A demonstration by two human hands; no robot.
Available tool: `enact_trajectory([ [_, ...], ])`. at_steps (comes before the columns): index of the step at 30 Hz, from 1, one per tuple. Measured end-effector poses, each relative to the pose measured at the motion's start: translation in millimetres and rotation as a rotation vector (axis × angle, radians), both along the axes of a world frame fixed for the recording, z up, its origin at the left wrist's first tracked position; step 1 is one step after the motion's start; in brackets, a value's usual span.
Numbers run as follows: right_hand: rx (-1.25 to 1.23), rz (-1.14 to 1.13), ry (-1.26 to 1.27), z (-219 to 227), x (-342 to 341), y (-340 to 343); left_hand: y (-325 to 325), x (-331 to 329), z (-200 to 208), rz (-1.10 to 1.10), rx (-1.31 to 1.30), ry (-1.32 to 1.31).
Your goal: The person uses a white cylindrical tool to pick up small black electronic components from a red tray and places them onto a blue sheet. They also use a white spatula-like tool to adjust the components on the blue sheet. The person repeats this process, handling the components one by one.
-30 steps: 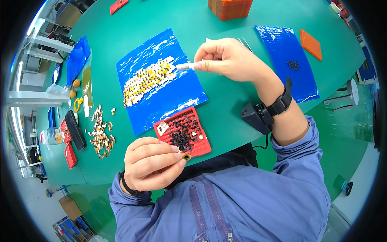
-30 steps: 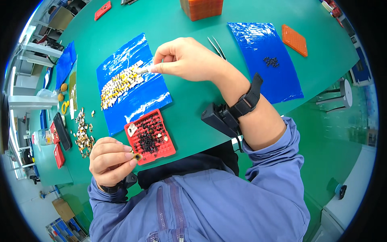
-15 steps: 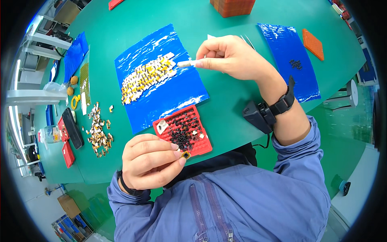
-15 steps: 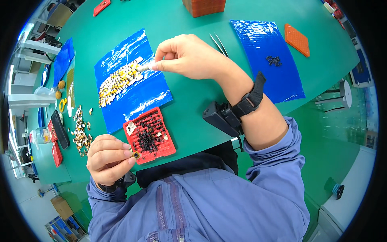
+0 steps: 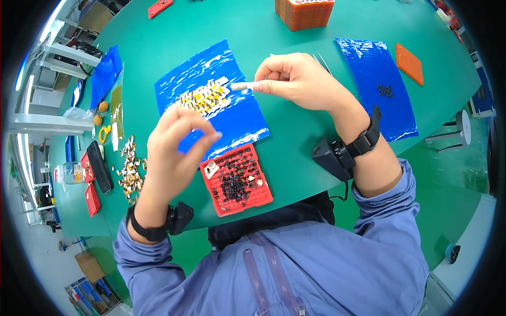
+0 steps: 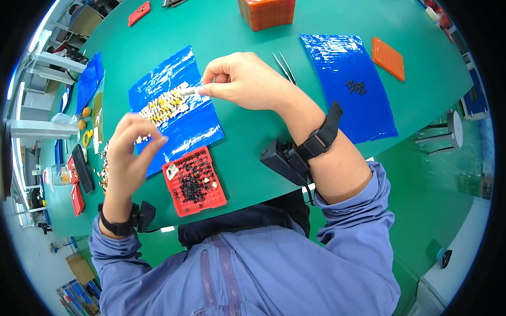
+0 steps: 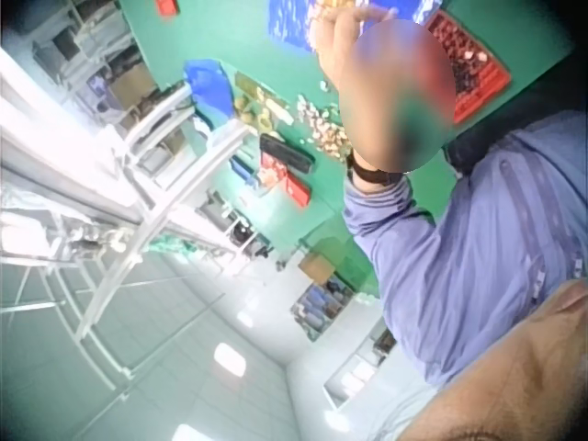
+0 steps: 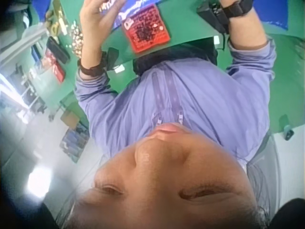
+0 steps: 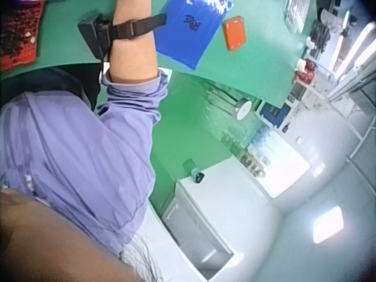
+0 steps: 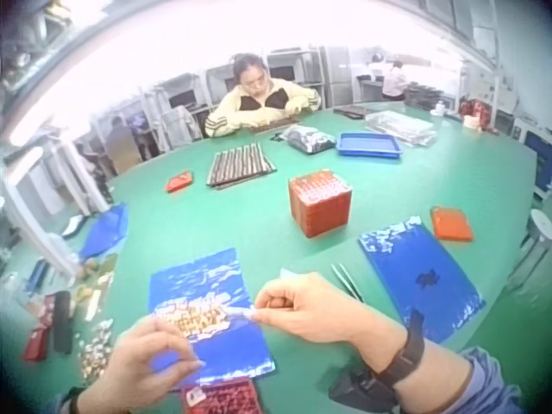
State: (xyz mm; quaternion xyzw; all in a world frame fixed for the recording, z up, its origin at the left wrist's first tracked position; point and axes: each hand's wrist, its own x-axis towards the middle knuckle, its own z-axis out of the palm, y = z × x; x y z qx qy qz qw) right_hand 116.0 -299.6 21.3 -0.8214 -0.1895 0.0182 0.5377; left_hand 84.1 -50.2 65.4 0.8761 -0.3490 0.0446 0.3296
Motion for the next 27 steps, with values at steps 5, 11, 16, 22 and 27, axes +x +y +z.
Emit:
enact_trajectory([
  [5,0.043,-0.014,-0.002,-5,4,1,-10,42,-20,0.057,0.143,0.179],
  [11,0.073,0.009,-0.043,-7,2,1,-20,69,-45,-0.006,0.258,0.086],
  [16,0.025,-0.016,-0.037,-4,2,-1,-21,75,-50,0.005,0.342,0.164],
  [22,0.024,-0.016,-0.051,-7,4,1,-21,73,-50,0.021,0.302,0.044],
  [27,0.019,-0.036,0.003,0,-1,2,-5,67,-22,0.076,0.234,0.036],
])
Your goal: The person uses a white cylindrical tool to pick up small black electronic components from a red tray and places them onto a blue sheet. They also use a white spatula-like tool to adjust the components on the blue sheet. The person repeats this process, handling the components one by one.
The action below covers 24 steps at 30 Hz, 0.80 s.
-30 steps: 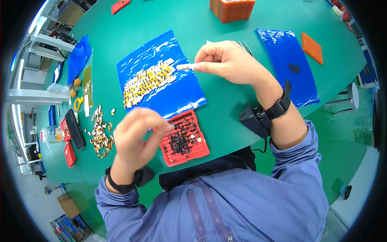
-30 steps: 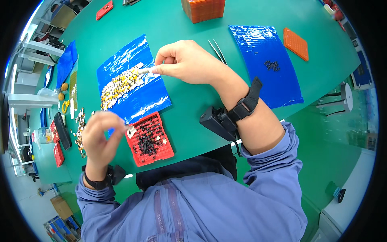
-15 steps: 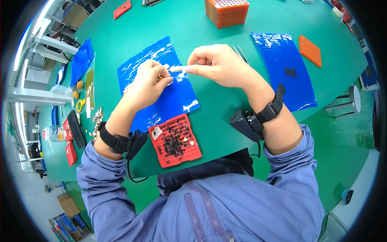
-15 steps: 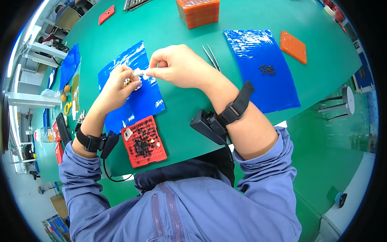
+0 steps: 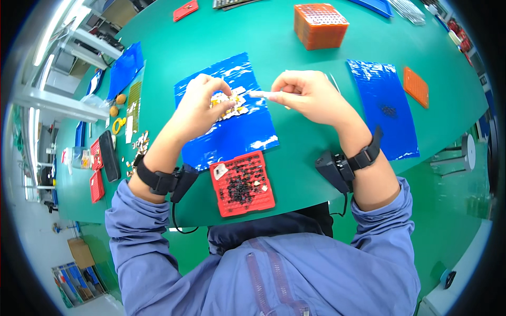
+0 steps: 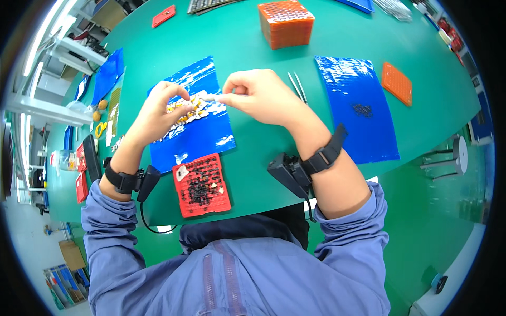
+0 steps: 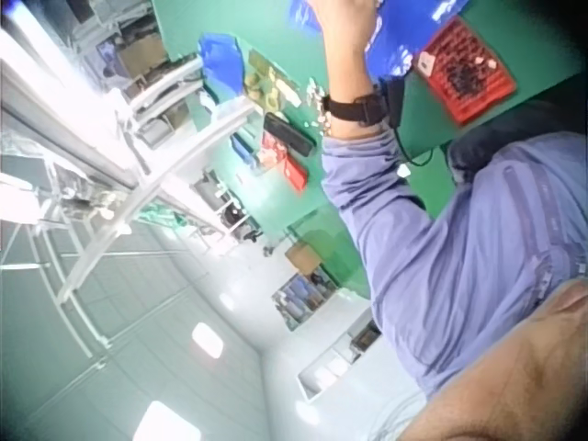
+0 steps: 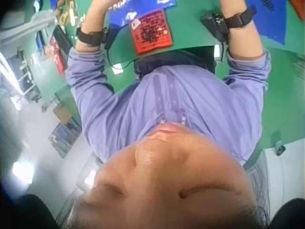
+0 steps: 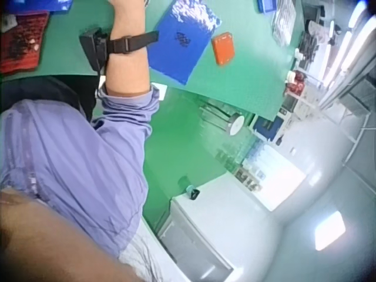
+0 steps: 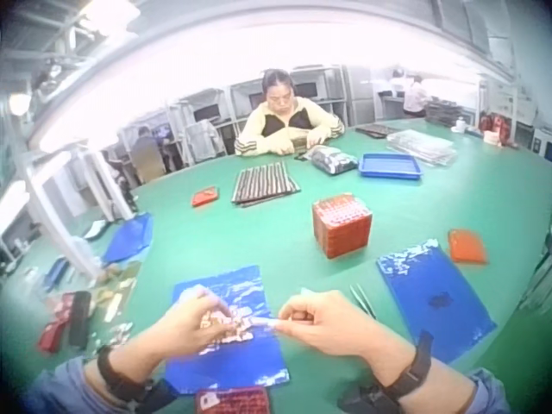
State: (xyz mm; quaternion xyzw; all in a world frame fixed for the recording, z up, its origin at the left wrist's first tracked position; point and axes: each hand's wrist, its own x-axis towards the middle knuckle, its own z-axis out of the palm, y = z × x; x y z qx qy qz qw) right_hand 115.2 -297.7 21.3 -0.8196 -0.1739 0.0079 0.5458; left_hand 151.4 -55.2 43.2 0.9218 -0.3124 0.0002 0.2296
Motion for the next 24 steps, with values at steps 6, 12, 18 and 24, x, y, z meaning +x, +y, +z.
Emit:
enact_trajectory([
  [6,0.037,0.004,0.054,-3,0,1,86,-18,35,0.243,-0.068,0.266],
  [12,0.034,0.020,0.061,-4,2,5,172,-54,12,0.413,0.198,0.254],
  [18,0.007,-0.001,0.046,-10,4,2,180,-65,-9,0.421,0.116,0.156],
  [24,0.021,0.022,0.017,-8,2,4,173,-70,-15,0.424,0.075,0.132],
])
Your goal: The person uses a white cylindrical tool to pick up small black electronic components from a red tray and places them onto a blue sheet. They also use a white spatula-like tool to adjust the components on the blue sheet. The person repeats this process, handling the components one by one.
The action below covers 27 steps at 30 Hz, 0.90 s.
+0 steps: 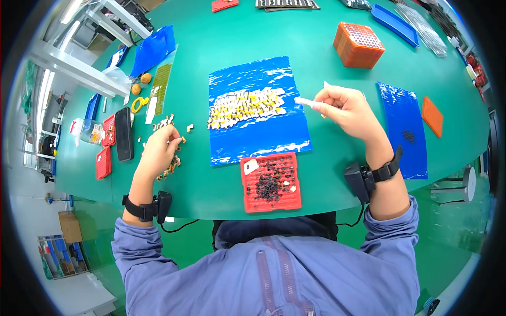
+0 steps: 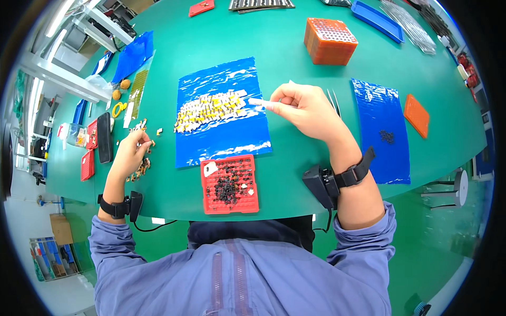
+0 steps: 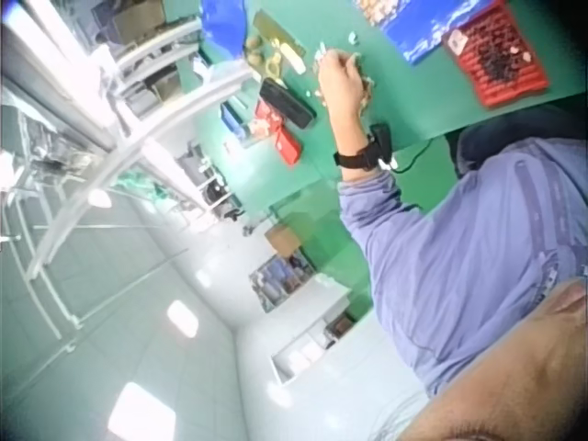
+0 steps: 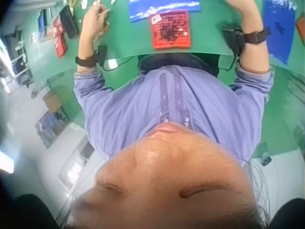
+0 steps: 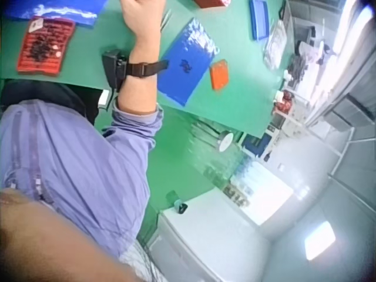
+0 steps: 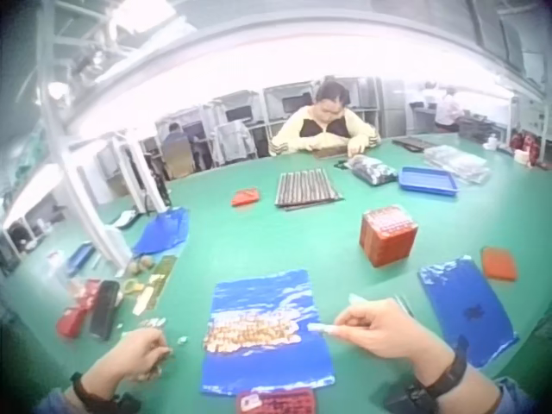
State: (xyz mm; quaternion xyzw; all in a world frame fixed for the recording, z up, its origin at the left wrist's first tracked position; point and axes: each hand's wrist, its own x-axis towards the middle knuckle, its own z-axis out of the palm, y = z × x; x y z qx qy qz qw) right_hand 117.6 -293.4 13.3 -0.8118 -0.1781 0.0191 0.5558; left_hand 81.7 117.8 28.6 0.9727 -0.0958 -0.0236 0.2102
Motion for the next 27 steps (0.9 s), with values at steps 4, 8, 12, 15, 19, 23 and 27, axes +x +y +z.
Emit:
enact_trajectory([
  [4,-0.053,0.021,-0.074,6,-7,0,-36,-12,19,-0.014,-0.093,-0.024],
  [8,-0.052,0.125,0.016,14,-16,4,-75,-27,33,-0.188,-0.521,0.120],
  [12,-0.019,0.253,-0.050,21,-25,12,-118,-30,43,-0.395,-0.568,0.064],
  [15,0.147,0.352,0.031,17,-28,17,-141,-22,32,-0.365,-0.863,0.173],
  [19,0.079,0.393,0.079,24,-30,18,-151,-13,11,-0.184,-1.424,0.489],
  [23,0.089,0.328,0.085,21,-31,20,-160,-14,1,-0.135,-1.686,0.649],
  [27,0.112,0.295,0.072,16,-32,22,-160,-17,-11,-0.156,-1.754,0.738],
])
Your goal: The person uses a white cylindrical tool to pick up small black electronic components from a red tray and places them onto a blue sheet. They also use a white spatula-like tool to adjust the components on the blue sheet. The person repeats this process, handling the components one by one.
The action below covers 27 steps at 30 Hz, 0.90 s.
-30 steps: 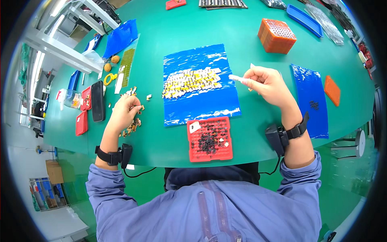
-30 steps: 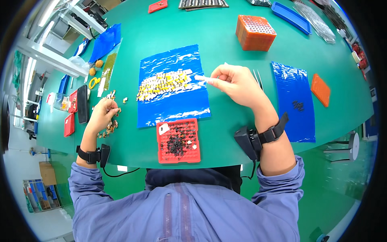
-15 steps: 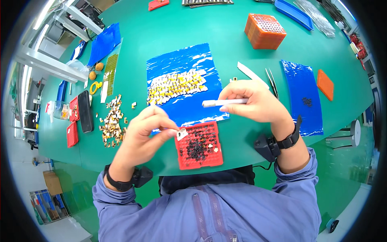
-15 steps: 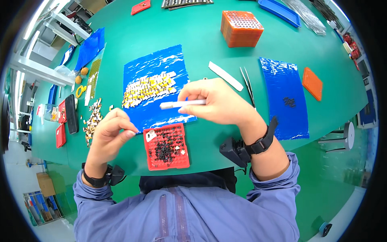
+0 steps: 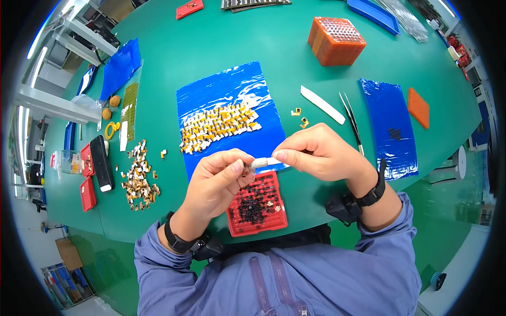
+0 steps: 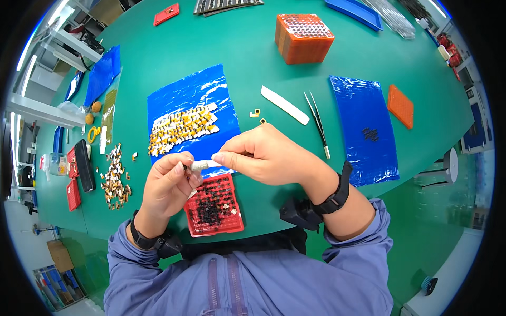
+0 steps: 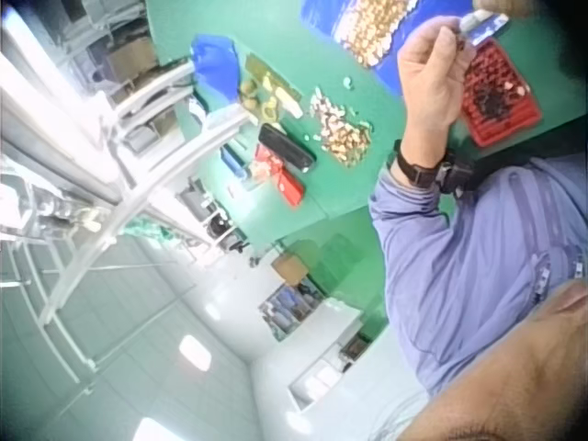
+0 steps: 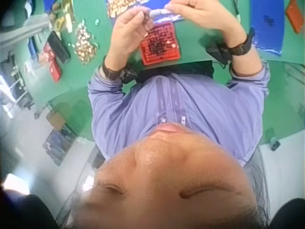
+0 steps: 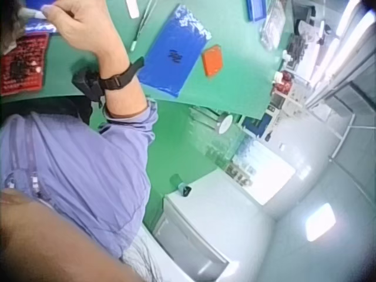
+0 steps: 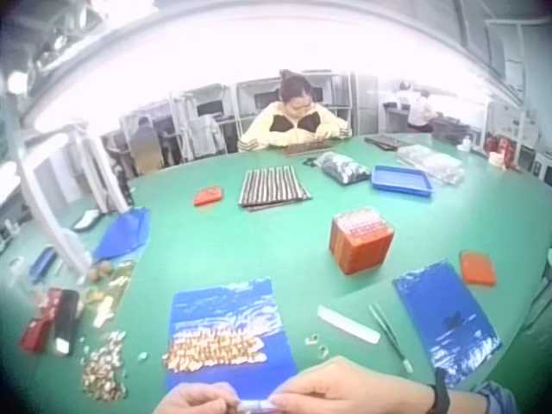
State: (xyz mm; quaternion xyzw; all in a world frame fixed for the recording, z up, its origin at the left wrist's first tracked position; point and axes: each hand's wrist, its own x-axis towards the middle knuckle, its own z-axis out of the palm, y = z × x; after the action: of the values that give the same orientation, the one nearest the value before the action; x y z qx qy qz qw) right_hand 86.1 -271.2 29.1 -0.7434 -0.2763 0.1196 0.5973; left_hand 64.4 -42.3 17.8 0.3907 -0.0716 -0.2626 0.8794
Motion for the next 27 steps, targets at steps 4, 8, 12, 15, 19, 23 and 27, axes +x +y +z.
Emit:
enact_trajectory([
  [4,-0.063,0.049,0.021,6,1,-3,-4,-4,-1,-0.025,0.020,0.020],
  [8,-0.051,0.090,0.025,8,1,-5,-3,-2,-6,-0.064,-0.011,-0.007],
  [12,-0.078,0.091,0.020,12,2,-5,-5,-2,-10,-0.083,-0.117,0.019],
  [15,-0.071,0.076,-0.073,12,4,-4,-5,-1,-12,-0.085,-0.138,0.040],
  [19,0.022,0.067,0.045,8,1,-2,-6,-1,-13,-0.102,-0.153,0.038],
  [23,-0.036,0.140,0.111,9,2,-7,-6,-1,-10,-0.125,-0.140,0.032],
  [27,-0.088,0.128,0.073,16,3,-7,-6,-3,-8,-0.123,-0.086,0.018],
])
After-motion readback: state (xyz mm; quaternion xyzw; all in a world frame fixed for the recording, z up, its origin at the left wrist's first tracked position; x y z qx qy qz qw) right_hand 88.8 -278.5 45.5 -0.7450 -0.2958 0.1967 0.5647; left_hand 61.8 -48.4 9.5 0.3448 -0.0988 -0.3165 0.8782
